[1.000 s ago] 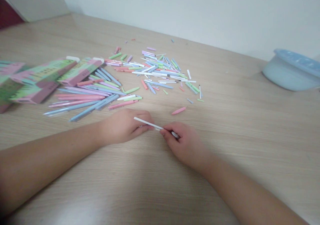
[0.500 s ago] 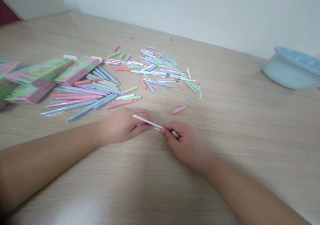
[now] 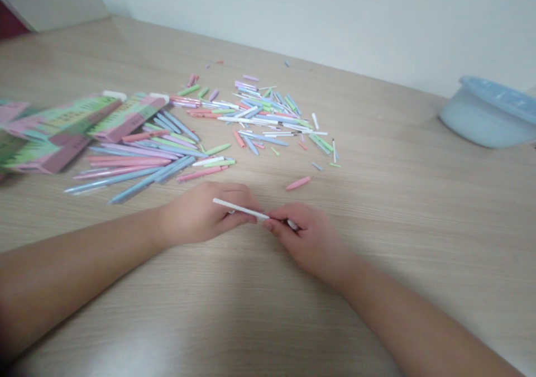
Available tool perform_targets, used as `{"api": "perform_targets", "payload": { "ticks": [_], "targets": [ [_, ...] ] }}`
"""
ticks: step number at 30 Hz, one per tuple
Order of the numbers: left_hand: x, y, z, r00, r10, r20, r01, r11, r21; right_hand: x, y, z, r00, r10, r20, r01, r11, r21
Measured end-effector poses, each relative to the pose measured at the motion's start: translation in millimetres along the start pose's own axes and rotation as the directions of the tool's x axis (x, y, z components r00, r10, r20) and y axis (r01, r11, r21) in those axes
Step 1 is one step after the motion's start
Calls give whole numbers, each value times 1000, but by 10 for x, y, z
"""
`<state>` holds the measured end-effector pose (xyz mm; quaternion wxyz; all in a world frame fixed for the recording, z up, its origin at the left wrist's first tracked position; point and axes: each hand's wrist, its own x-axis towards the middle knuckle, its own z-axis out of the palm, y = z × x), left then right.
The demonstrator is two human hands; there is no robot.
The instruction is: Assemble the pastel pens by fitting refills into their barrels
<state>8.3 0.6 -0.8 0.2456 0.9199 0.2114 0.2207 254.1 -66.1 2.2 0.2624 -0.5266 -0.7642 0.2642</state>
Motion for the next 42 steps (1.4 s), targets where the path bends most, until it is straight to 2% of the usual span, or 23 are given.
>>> {"api": "perform_targets", "payload": {
  "ticks": [3, 9, 17, 23, 27, 36, 39, 42],
  "targets": [
    [-12, -5, 15, 999, 47, -4, -47, 999, -6, 6, -23, 4, 1000, -23, 10, 23, 1000, 2],
    [-8, 21, 17, 999, 48, 9, -48, 998, -29, -6, -26, 28, 999, -31, 12, 31, 1000, 4],
    [11, 20, -2, 998, 51, -33, -51, 999, 9, -4, 6, 19, 998, -12, -68, 11, 1000, -27],
    [6, -7, 12, 997, 64, -33, -63, 998, 24, 23, 2, 25, 993, -56, -100, 54, 998, -20],
    [0, -11, 14, 996, 87, -6, -87, 996, -31, 25, 7, 49, 994, -90, -67, 92, 996, 21],
    [-1, -10, 6, 997, 76, 34, -73, 995, -71, 15, -15, 61, 997, -69, -32, 70, 997, 37],
    [-1, 14, -5, 997, 77, 4, -77, 996, -55, 12, -17, 59, 997, -35, -64, 36, 999, 15],
    [2, 11, -23, 999, 19, -33, -18, 1000, 26, 5, 2, -1, 995, -4, -102, 2, 1000, -25]
  ]
}}
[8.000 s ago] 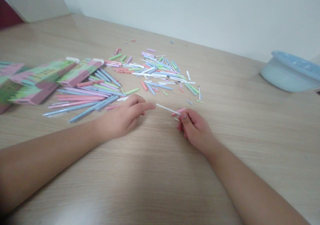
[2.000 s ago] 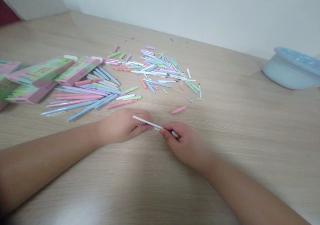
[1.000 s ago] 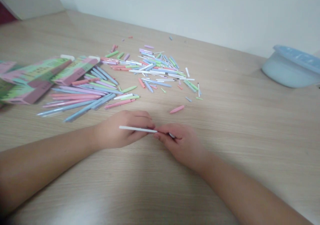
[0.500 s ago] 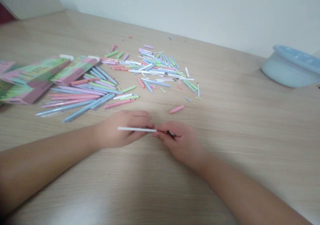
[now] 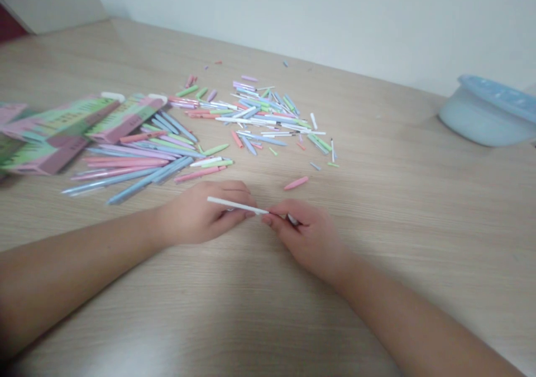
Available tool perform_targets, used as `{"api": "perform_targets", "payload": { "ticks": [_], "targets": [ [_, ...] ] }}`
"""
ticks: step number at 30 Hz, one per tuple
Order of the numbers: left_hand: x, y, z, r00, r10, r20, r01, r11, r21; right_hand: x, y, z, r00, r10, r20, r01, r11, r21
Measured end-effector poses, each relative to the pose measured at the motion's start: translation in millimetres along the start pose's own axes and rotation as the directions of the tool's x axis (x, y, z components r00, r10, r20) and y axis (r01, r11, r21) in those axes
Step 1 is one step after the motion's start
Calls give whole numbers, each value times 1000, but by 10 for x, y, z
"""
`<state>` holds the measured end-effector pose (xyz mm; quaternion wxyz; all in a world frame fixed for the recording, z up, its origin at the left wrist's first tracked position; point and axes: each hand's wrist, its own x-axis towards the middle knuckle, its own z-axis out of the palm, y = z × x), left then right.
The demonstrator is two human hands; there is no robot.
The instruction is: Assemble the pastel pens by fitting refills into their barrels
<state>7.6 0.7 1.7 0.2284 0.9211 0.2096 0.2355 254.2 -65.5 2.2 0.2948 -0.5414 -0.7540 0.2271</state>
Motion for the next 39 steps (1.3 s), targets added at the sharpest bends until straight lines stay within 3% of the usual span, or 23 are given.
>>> {"api": "perform_targets", "payload": {
  "ticks": [6, 12, 39],
  "targets": [
    [-3, -143, -73, 999, -30, -24, 34, 981, 193, 9, 112, -320, 993, -103, 63, 116, 954, -277],
    [2, -180, -109, 996, -73, -43, 81, 970, 229, 50, 202, -497, 977, -130, 170, 192, 883, -429],
    [-7, -197, -84, 994, -98, -38, 104, 971, 217, 88, 303, -565, 964, -72, 256, 178, 889, -422]
  ]
}}
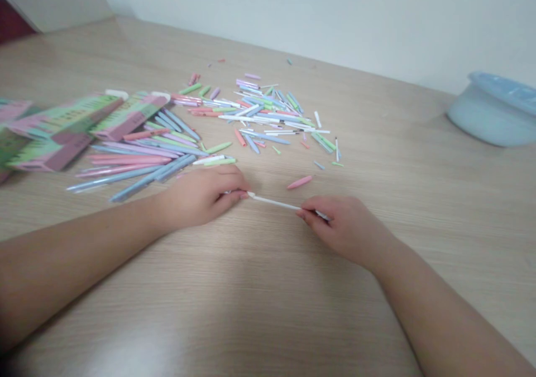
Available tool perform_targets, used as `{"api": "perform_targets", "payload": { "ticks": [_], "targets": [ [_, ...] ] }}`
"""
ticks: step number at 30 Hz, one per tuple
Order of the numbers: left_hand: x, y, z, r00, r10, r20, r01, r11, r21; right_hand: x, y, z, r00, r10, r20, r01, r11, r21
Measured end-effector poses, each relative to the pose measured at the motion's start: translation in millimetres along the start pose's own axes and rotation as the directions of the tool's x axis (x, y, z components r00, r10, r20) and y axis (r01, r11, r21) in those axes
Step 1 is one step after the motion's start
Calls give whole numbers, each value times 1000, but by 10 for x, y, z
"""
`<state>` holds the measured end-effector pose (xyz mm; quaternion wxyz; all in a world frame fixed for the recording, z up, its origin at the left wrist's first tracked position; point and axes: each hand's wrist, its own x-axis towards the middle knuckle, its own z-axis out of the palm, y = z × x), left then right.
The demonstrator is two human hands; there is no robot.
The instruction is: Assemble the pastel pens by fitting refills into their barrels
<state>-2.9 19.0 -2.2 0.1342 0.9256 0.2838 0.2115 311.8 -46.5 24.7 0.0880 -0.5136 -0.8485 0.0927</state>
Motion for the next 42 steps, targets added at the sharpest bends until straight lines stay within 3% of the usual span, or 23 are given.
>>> {"api": "perform_targets", "payload": {
  "ticks": [8, 20, 28, 42],
  "targets": [
    [1, 10, 7, 1000, 12, 23, -13, 1000, 5, 8, -16, 16, 1000, 3, 2, -3, 1000, 19],
    [-1, 25, 4, 1000, 0, -2, 0, 1000, -3, -5, -56, -1, 977, 202, -71, -185, 963, 195],
    [-6, 30, 11, 999, -31, -19, 31, 999, -15, 68, -37, 163, 999, 29, -29, -31, 998, -48],
    [4, 23, 28, 999, -37, 27, 38, 999, -6, 110, -124, 214, 999, 37, -10, -37, 996, -85]
  ]
}}
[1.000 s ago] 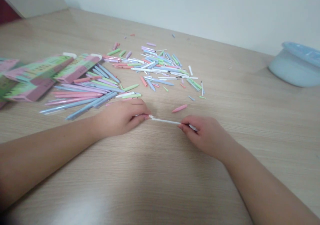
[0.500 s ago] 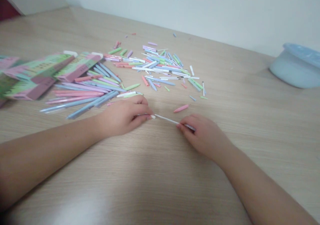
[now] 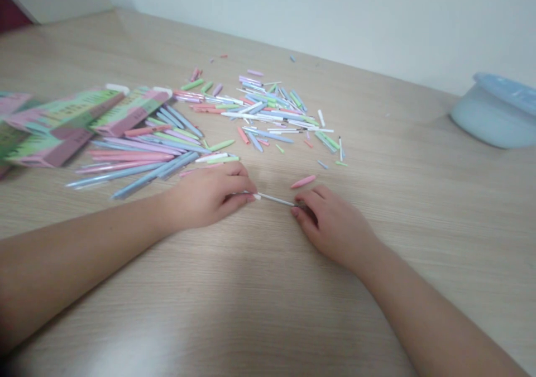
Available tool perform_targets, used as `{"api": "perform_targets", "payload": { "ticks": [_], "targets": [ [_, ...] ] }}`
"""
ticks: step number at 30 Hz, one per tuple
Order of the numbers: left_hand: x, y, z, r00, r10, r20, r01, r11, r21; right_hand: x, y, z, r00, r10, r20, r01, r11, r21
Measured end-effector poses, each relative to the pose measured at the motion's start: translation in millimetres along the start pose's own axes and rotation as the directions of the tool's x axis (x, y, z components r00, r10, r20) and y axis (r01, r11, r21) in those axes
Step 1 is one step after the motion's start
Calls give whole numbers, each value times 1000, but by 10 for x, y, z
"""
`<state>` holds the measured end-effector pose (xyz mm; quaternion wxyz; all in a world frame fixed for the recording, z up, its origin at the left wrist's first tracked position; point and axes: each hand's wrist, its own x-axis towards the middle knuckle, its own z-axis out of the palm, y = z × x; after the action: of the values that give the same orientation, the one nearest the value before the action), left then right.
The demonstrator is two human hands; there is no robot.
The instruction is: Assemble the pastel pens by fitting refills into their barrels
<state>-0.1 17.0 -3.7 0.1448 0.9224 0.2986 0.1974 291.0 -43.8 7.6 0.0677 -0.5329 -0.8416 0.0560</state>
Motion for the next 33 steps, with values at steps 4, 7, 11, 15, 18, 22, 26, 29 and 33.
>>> {"api": "perform_targets", "payload": {
  "ticks": [4, 7, 11, 15, 18, 22, 26, 29, 33],
  "targets": [
    [0, 1, 0, 1000, 9, 9, -9, 1000, 9, 3, 2, 7, 999, -33, -19, 33, 999, 0],
    [-1, 4, -1, 1000, 8, 13, -8, 1000, 12, 7, 17, 28, 995, -84, -56, 85, 996, 4],
    [1, -2, -6, 1000, 16, 10, -16, 1000, 7, 23, 57, 53, 989, -123, -81, 124, 992, 12],
    [-7, 29, -32, 998, 63, 2, -62, 998, -7, 8, 44, 51, 954, -193, -228, 186, 981, -52],
    [-21, 105, -57, 992, 124, 8, -122, 988, -91, -63, -67, 38, 890, -332, -314, 316, 943, -103],
    [-35, 227, -68, 986, 154, 59, -133, 955, -265, -174, -267, 21, 827, -483, -286, 487, 871, -64],
    [-38, 320, -47, 976, 180, 119, -124, 919, -374, -201, -354, 4, 790, -556, -257, 569, 822, -31],
    [-38, 369, -22, 977, 171, 128, -107, 909, -402, -192, -357, -4, 785, -555, -276, 574, 819, -15],
    [-39, 401, -3, 984, 126, 124, -65, 910, -410, -192, -354, -2, 784, -554, -280, 573, 819, -17]
  ]
}}
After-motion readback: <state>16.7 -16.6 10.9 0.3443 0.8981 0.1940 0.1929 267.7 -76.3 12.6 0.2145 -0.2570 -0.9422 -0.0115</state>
